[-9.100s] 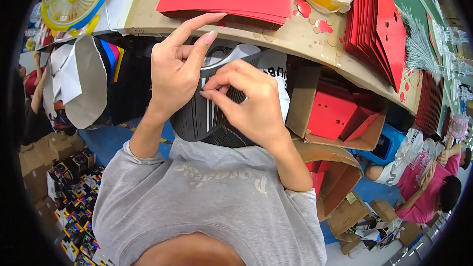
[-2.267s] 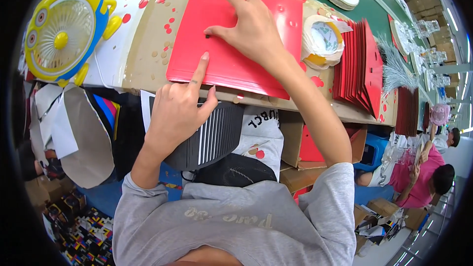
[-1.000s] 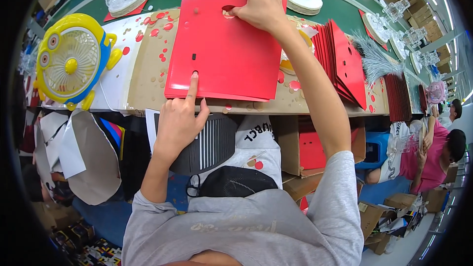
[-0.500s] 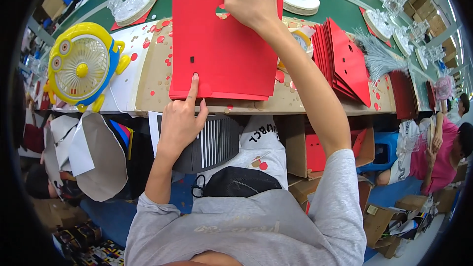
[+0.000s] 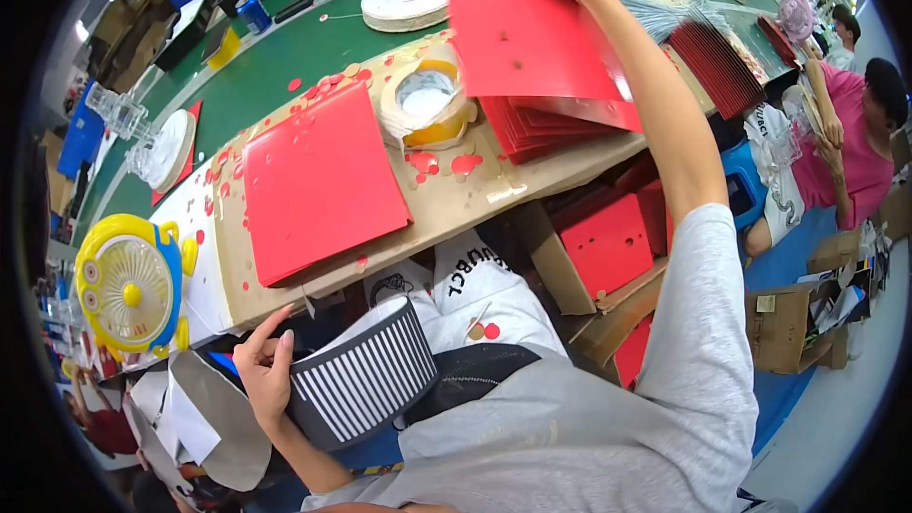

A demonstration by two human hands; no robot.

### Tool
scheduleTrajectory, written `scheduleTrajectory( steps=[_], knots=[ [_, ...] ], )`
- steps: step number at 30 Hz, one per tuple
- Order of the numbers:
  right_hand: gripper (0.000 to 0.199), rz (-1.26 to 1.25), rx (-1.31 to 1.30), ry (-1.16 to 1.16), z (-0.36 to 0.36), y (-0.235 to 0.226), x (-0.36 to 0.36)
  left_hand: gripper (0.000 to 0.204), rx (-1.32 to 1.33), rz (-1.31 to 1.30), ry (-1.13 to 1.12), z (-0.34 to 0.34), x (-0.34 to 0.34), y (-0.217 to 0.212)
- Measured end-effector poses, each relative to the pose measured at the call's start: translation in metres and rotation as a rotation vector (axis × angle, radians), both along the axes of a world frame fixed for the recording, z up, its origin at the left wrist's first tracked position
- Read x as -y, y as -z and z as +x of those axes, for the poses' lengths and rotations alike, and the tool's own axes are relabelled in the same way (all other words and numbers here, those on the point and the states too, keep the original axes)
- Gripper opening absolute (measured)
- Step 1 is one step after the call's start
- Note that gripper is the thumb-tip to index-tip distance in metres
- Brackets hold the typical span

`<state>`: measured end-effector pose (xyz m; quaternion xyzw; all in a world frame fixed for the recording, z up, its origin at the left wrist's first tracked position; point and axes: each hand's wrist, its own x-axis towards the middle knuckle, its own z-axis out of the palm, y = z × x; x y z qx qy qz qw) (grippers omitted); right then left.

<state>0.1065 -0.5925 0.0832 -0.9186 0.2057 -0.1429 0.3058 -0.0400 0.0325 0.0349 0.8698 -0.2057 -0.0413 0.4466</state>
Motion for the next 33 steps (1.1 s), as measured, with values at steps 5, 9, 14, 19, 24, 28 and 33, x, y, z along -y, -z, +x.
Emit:
scheduleTrajectory(
  steps=[5, 9, 14, 19, 24, 28, 33],
  knots=[
    [0.048, 0.312, 0.011, 0.055, -0.038, 0.05, 0.016, 0.031, -0.127, -0.041, 0.028, 0.008, 0.016, 0.005],
    [0.05, 0.186, 0.03, -0.035, -0.019, 0.087, 0.035, 0.032, -0.128, -0.045, 0.1, 0.011, 0.043, 0.0],
    [0.049, -0.394, 0.34, -0.095, -0.006, 0.136, 0.042, 0.046, -0.175, -0.042, 0.337, 0.002, 0.095, -0.017],
    [0.05, -0.026, 0.26, -0.059, -0.015, 0.128, 0.042, 0.077, -0.363, -0.12, 0.51, -0.002, 0.186, -0.02],
    [0.043, -0.1, 0.201, -0.155, -0.013, 0.121, 0.02, 0.091, -0.209, -0.18, 0.46, 0.016, 0.271, 0.012],
    [0.039, -0.128, 0.178, -0.144, -0.016, 0.124, 0.01, 0.094, -0.2, -0.146, 0.449, 0.022, 0.31, 0.016],
    [0.038, -0.077, 0.199, -0.174, -0.022, 0.117, 0.011, 0.095, -0.108, -0.042, 0.444, 0.007, 0.321, 0.015]
  ],
)
